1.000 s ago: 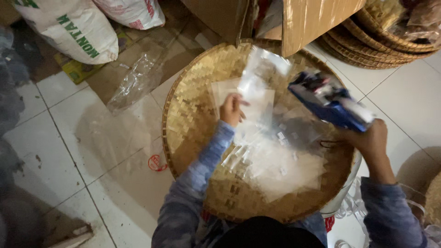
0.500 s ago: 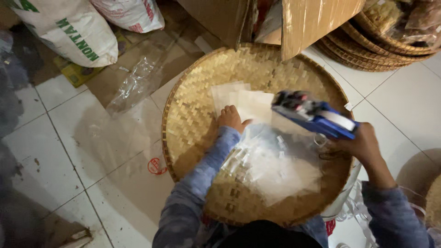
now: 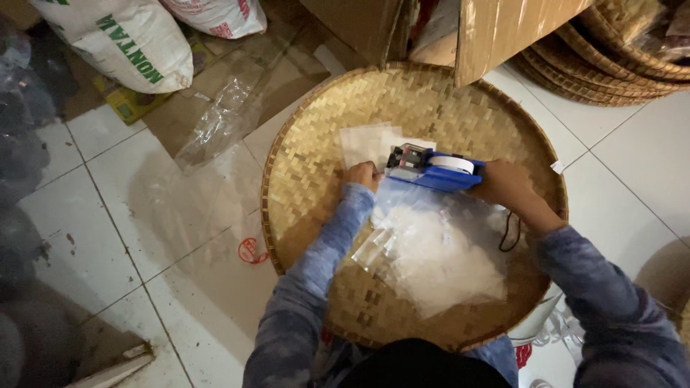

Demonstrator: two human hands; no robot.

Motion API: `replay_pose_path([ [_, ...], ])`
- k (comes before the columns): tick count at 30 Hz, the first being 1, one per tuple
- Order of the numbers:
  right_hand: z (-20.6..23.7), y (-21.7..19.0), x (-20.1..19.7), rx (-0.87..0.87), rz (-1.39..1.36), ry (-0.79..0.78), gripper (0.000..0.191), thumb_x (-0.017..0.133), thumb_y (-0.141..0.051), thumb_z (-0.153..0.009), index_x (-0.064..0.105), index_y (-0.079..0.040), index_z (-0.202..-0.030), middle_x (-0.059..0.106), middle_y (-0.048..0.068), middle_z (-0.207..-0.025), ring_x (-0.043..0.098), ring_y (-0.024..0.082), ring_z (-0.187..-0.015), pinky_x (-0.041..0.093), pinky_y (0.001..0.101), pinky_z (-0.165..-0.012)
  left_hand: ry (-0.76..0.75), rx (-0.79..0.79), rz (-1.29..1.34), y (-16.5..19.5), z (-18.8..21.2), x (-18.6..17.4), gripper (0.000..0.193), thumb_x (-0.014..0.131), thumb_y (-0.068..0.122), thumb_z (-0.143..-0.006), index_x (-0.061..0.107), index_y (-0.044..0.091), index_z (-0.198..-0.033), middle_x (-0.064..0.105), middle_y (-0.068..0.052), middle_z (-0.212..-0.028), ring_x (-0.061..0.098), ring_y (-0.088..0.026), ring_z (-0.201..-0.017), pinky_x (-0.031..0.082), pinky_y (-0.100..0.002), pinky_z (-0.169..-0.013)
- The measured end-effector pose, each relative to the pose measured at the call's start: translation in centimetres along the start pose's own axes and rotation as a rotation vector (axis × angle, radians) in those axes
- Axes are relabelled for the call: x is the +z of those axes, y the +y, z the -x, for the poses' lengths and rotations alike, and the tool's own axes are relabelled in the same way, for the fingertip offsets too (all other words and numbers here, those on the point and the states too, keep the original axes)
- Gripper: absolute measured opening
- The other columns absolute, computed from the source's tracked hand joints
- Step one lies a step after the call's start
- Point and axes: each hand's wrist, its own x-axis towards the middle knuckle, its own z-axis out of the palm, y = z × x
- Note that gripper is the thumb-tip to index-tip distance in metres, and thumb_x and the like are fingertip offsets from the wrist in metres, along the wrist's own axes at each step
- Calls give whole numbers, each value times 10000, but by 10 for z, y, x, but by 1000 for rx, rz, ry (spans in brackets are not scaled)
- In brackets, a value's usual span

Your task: The person threads a roll of white tape into a blue handheld bag-sealing machine, adjusting the tape and machine parts. They then seal clear plastic bags one at a time, pressing each bag's open end into the sealer and setting the sealed bags on a woven bamboo tray.

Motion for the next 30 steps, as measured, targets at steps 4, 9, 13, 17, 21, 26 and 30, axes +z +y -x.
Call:
replay_pose_path([
  [4, 3, 15, 0, -87, -86, 56, 505, 797, -448, -650, 766, -155, -1060, 751, 186, -906, 716, 427, -836, 573, 530, -696, 60, 40, -1, 0, -1, -2, 251, 781, 314, -846, 731, 70, -814, 729, -191, -827, 705, -398, -805, 553, -508, -733],
  [9, 29, 61, 5, 84, 145, -64, 383, 766, -482, -772, 794, -146, -954, 762, 170, -886, 748, 388, -836, 601, 495, -751, 159, 141, -81, 0, -9, 3, 141, 695, 201, -905, 718, 73, -850, 726, -176, -869, 704, -383, -846, 561, -491, -775],
  [13, 68, 81, 9, 134, 136, -27, 401, 764, -518, -799, 785, -151, -961, 757, 177, -857, 732, 400, -821, 596, 490, -753, 381, 216, 193, -12, -26, -21, 109, 634, 84, -901, 712, 39, -961, 732, -165, -932, 710, -335, -882, 572, -434, -808],
  [17, 101, 87, -3, 23, -33, 252, 483, 807, -372, -729, 754, -156, -1158, 733, 192, -857, 698, 423, -787, 571, 502, -719, 412, 142, 930, -20, -42, -51, 134, 626, 102, -1063, 696, -3, -1019, 752, -142, -955, 715, -251, -864, 606, -397, -789],
  [21, 125, 91, -23, -63, -280, 491, 457, 825, -239, -772, 737, -94, -1197, 733, 170, -937, 723, 345, -806, 577, 415, -779, -106, -198, 1405, -5, -35, -40, 144, 647, 137, -1008, 647, 0, -1055, 741, -155, -902, 751, -273, -730, 660, -438, -680],
  [26, 137, 98, -39, 7, -383, 527, 347, 848, -213, -865, 736, -67, -1159, 730, 157, -901, 730, 296, -785, 574, 334, -745, -435, -239, 1341, 55, 13, 38, 219, 694, 152, -986, 628, -57, -986, 736, -198, -848, 761, -320, -719, 670, -462, -628],
  [30, 137, 102, -31, -21, -295, 519, 465, 858, -228, -807, 744, -107, -1241, 739, 152, -955, 730, 314, -818, 583, 372, -792, -228, -21, 404, 69, 35, 37, 449, 730, 449, -907, 678, 24, -1045, 758, -175, -1007, 754, -320, -923, 618, -447, -792],
])
